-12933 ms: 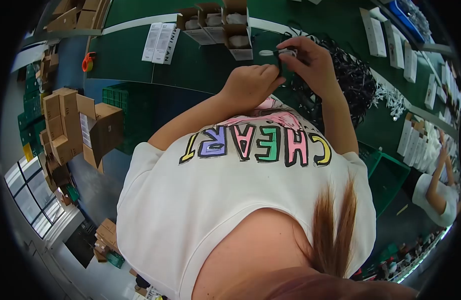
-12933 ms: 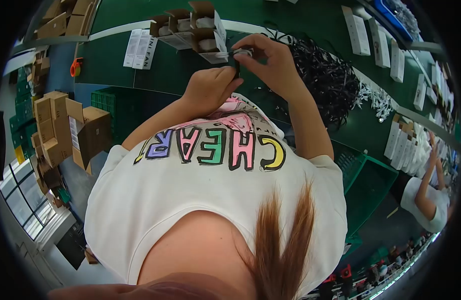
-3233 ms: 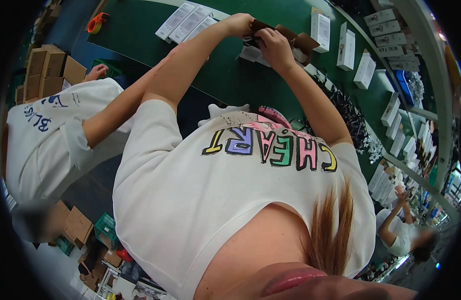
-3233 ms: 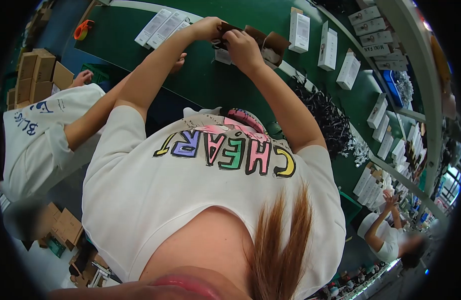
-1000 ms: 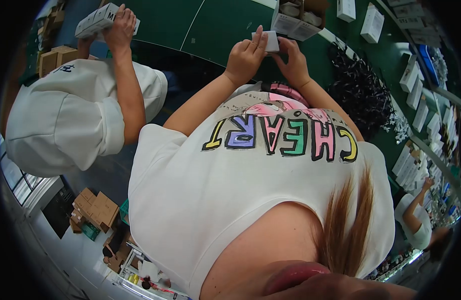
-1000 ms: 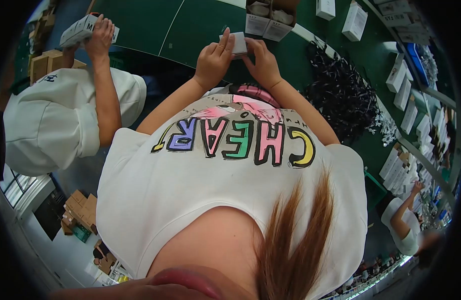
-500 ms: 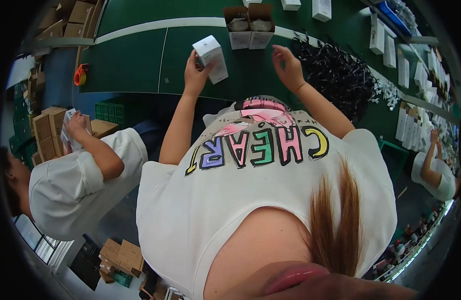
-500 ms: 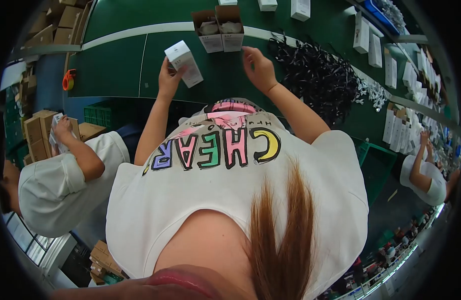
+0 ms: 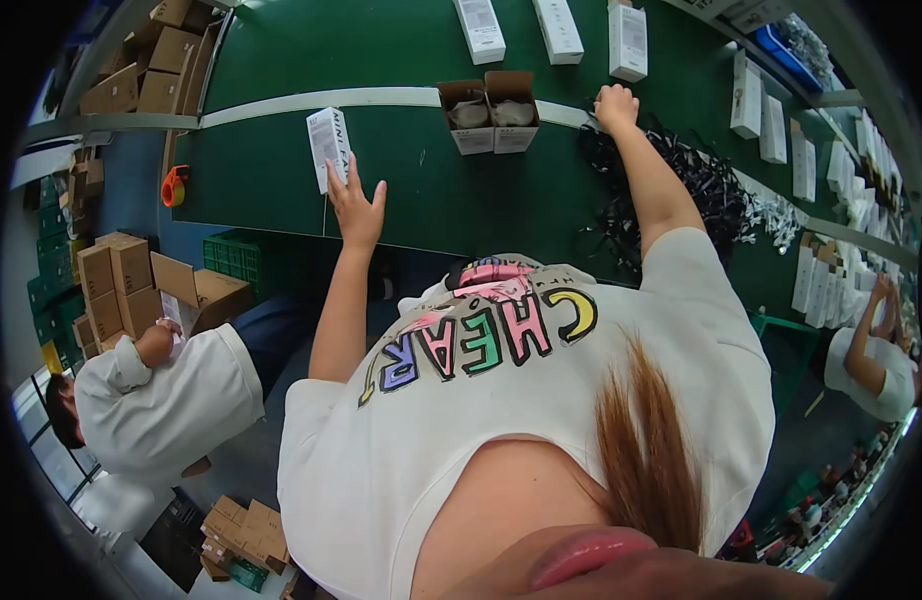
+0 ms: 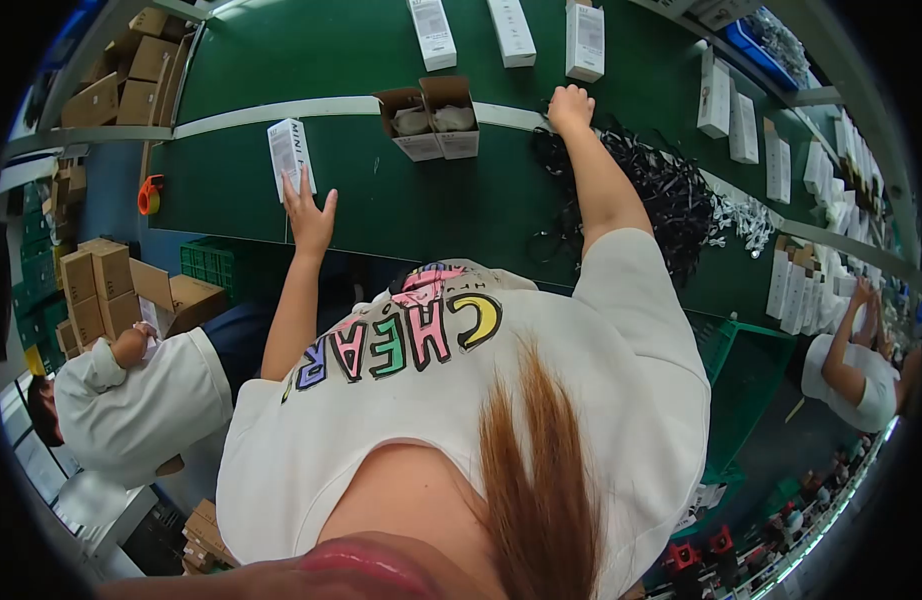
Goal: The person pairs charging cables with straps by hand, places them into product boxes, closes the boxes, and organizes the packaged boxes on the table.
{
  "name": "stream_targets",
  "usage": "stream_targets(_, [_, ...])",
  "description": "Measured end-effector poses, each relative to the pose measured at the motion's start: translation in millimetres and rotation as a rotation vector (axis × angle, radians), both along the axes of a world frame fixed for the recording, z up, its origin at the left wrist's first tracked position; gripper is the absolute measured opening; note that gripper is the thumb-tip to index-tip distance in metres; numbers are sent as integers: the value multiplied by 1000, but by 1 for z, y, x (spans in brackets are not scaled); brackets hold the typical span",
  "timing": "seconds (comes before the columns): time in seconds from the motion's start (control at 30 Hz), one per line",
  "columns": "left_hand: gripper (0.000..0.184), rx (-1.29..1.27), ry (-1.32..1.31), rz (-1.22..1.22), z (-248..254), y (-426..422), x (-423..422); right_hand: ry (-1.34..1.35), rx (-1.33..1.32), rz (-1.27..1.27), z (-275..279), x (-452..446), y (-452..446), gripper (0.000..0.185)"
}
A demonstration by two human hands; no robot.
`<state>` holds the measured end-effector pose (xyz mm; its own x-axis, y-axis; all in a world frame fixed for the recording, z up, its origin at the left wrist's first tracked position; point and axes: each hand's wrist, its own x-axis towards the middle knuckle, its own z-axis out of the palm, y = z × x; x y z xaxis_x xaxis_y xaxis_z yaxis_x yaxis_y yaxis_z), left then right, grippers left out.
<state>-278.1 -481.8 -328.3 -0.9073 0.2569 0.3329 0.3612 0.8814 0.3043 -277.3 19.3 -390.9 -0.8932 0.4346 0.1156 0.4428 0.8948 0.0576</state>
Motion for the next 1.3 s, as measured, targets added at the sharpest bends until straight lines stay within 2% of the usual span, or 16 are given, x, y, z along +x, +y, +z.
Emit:
stream_targets(0.1, [65, 29, -37, -27, 10, -3, 40, -161, -517, -11, 46, 6, 25, 13])
stream_targets(0.17, [63, 87, -85, -50, 14, 0, 58, -3, -1654, 327, 93, 34, 40, 8])
stream_targets(0.23, [62, 156, -99, -103, 26, 10, 63, 32, -1858, 474, 164, 63, 34, 5])
stream_targets(0.33, [59, 364, -64, -232, 69, 41, 44, 183, -1465, 514, 264, 105, 23, 8])
stream_targets(0.4, [57, 573, -100, -389, 109, 79, 35, 648, -1208, 592, 267, 117, 56, 13])
stream_targets(0.57, [60, 884, 85, -954, 202, 169, -1, 680, -1238, 675, 340, 159, 43, 14])
stream_targets(0.6, [44, 1003, 268, -959, 225, 192, 1, 690, -1247, 705, 352, 161, 45, 15])
stream_targets(0.67, [72, 804, -36, -1021, 278, 208, 21, 709, -1265, 753, 382, 161, 14, 15])
stream_targets(0.73, [46, 760, -777, -1146, 303, 234, 39, 734, -1277, 786, 407, 166, 18, 16])
stream_targets(0.83, [22, 678, -846, -1262, 300, 250, 36, 761, -1296, 868, 437, 226, 82, 17])
stream_targets(0.93, [28, 1279, -441, -1127, 304, 258, 14, 802, -1295, 926, 487, 195, -68, 18])
stream_targets(1.0, [25, 1235, -489, -1159, 325, 271, 26, 802, -1202, 315, 469, 188, -91, 23])
stream_targets(1.03, [23, 1198, -499, -1199, 337, 275, 37, 814, -1199, 314, 466, 197, -92, 23])
stream_targets(1.23, [8, 967, -526, -1306, 398, 296, 56, 531, -1396, 1036, 468, 196, -44, 22])
stream_targets(1.27, [8, 952, -508, -1303, 370, 304, 44, 541, -1394, 1059, 461, 211, -34, 22])
stream_targets(1.3, [12, 571, -729, -1387, 318, 318, 14, 837, -1330, 932, 461, 222, -36, 20])
